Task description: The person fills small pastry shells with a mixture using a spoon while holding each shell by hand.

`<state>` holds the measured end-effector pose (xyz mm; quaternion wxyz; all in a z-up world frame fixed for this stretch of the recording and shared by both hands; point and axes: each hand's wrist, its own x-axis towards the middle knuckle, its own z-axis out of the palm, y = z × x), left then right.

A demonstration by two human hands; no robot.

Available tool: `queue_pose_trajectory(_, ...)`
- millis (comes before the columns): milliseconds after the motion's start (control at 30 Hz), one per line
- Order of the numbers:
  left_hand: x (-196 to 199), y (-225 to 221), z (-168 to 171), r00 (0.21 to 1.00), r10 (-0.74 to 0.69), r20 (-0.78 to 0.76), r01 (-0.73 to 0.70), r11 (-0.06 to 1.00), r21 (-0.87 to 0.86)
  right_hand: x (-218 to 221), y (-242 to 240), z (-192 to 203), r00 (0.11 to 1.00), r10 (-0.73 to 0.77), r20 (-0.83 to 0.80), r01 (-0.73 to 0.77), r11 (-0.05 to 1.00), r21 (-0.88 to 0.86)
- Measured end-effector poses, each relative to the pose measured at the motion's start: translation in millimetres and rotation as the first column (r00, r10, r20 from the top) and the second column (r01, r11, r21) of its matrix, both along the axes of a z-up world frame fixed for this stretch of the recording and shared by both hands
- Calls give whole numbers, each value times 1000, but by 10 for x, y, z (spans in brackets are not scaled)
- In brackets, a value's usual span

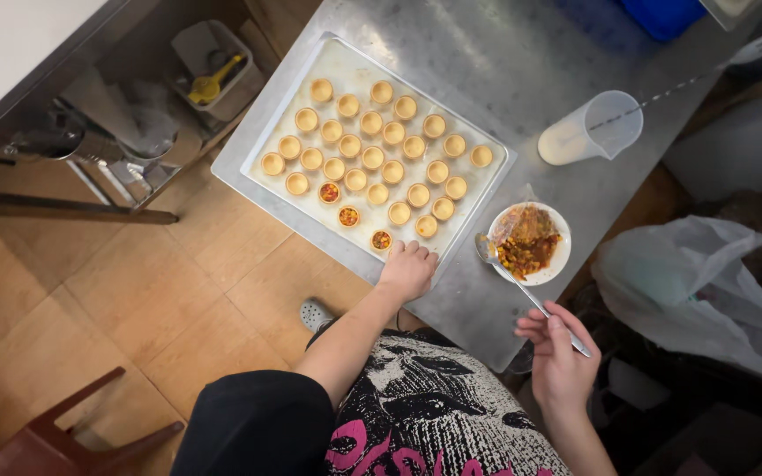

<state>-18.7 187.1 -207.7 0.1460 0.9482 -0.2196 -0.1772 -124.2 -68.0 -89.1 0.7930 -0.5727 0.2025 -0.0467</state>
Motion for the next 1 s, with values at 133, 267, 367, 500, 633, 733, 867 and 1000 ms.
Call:
queue_pose_trajectory(133, 65, 44, 155, 998, -5, 70, 2, 999, 38, 234, 24, -31, 999, 53, -13, -53, 999, 10)
queue_pose_trajectory(267, -16, 172, 346, 984, 160, 82, -138, 963, -230, 366, 7, -91, 991, 130, -24, -131, 990, -54)
queue_pose_trajectory(367, -243, 431, 421, 944, 317, 90, -263, 890, -371, 366, -106, -219, 990, 110, -89, -124, 978, -169)
queue_pose_trajectory(500, -694, 983, 451, 902, 426, 67, -362, 833, -419, 146, -392, -425, 991, 33, -131, -81, 922, -379)
queue_pose_trajectory(633, -1084, 1381, 407, 857, 514, 25, -483, 820, -308, -66, -600, -506, 990, 128, -65, -137, 704, -697)
queue_pose_trajectory(733, -1204, 1494, 342, 844, 536, 15, -515, 817, -259, -134, -591, -494, 987, 122, -109, -159, 559, -814)
queue_pose_trajectory(867, -1175, 1420, 279, 827, 562, -1, -547, 806, -226, -52, -508, -597, 979, 200, -36, -101, 323, -941)
queue_pose_trajectory(1000, -1119, 1250, 269, 822, 569, 22, -544, 796, -266, -13, -405, -878, 960, 259, -109, -164, 200, -966)
